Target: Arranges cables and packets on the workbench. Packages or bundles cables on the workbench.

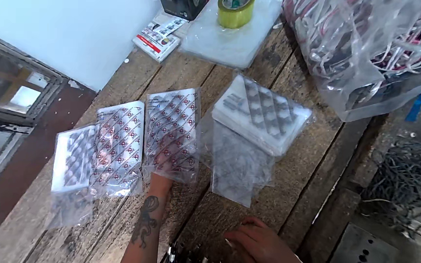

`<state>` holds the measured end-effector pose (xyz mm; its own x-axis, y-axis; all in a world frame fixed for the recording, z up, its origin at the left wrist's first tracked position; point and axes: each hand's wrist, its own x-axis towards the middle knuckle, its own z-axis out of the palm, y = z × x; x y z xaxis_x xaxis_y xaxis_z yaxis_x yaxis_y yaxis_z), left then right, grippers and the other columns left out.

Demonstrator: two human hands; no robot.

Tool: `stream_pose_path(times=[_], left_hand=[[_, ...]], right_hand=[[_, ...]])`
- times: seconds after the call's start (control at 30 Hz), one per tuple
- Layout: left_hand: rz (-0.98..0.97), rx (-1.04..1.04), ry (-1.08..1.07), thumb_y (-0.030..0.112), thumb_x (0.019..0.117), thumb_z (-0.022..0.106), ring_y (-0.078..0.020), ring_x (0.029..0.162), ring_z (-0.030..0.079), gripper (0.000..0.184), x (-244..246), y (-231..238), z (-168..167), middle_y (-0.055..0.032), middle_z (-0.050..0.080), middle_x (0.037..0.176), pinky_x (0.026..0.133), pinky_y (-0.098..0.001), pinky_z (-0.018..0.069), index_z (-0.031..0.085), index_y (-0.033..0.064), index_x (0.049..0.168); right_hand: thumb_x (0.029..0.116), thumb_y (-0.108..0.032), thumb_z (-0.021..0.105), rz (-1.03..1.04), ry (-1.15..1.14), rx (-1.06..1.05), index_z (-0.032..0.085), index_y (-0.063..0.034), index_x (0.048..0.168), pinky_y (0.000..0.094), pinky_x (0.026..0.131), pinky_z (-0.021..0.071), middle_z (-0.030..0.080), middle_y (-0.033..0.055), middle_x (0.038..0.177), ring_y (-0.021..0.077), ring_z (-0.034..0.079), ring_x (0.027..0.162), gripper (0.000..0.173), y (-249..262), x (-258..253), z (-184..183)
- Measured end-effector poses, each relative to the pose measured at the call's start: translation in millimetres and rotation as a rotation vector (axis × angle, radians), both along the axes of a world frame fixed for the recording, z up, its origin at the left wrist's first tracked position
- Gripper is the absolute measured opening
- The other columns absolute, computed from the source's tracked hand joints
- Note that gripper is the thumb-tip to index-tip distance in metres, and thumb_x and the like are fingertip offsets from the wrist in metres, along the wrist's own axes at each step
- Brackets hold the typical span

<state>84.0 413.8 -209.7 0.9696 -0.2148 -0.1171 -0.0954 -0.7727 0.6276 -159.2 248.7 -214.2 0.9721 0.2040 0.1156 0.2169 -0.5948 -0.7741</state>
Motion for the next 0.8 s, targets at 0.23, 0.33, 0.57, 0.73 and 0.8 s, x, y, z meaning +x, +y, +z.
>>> stream_pose_path(times=[0.23, 0.33, 0.57, 0.73, 0.8], left_hand=[[-0.016, 0.03, -0.036, 0.005, 0.1004, 0.059, -0.0349, 0.121, 0.061, 0.035, -6.1, 36.4, -29.4, -0.029, 0.063, 0.127, 0.107, -0.0464, 0.0456, 0.059, -0.0122, 0.13], [-0.169, -0.042, -0.393, 0.011, 0.0973, 0.06, -0.0251, 0.105, 0.067, 0.026, -0.3, 32.9, -66.4, -0.0199, 0.071, 0.111, 0.094, -0.0399, 0.0528, 0.069, -0.0064, 0.115], [-0.268, 0.03, -0.328, 0.018, 0.0992, 0.056, -0.0219, 0.136, 0.052, 0.044, 3.6, 21.4, -55.6, -0.014, 0.057, 0.146, 0.115, -0.0384, 0.0393, 0.058, 0.0004, 0.14], [-0.102, -0.716, 0.08, 0.011, 0.1068, 0.041, 0.0011, 0.12, 0.058, 0.038, 11.0, 20.4, -49.0, 0.0027, 0.061, 0.137, 0.098, -0.0155, 0.0476, 0.053, 0.0053, 0.142], [0.047, -1.143, 0.344, 0.015, 0.1075, 0.037, 0.0021, 0.09, 0.066, 0.033, 8.7, 13.0, -27.3, 0.0061, 0.072, 0.109, 0.077, -0.0151, 0.0551, 0.064, 0.0124, 0.125]], right_hand=[[0.106, -0.021, 0.052, -0.017, -0.058, 0.009, 0.071, -0.0134, 0.109, 0.035, 0.096, 0.0528, 0.074, 0.0019, 0.089, 0.0145, 0.072, 0.084, 0.02, -0.3, -2.6, -5.1], [0.106, -0.022, 0.052, -0.022, -0.073, -0.004, 0.07, -0.0141, 0.109, 0.0344, 0.094, 0.0531, 0.073, 0.0012, 0.088, 0.0143, 0.071, 0.083, 0.02, -1.2, -5.4, -4.9], [0.1067, -0.023, 0.051, -0.051, -0.078, -0.026, 0.07, -0.0157, 0.11, 0.034, 0.091, 0.0543, 0.073, 0.0003, 0.09, 0.0136, 0.071, 0.083, 0.021, -6.1, -17.0, -4.0], [0.1054, -0.022, 0.053, -0.038, -0.072, -0.034, 0.07, -0.0152, 0.11, 0.0376, 0.09, 0.0556, 0.073, 0.0014, 0.089, 0.0161, 0.071, 0.083, 0.018, -4.4, -21.5, 0.4], [0.1048, -0.02, 0.056, -0.031, -0.057, -0.013, 0.07, -0.0131, 0.111, 0.0396, 0.092, 0.0559, 0.074, 0.0034, 0.093, 0.0178, 0.072, 0.087, 0.017, -4.2, -23.5, 6.2]])
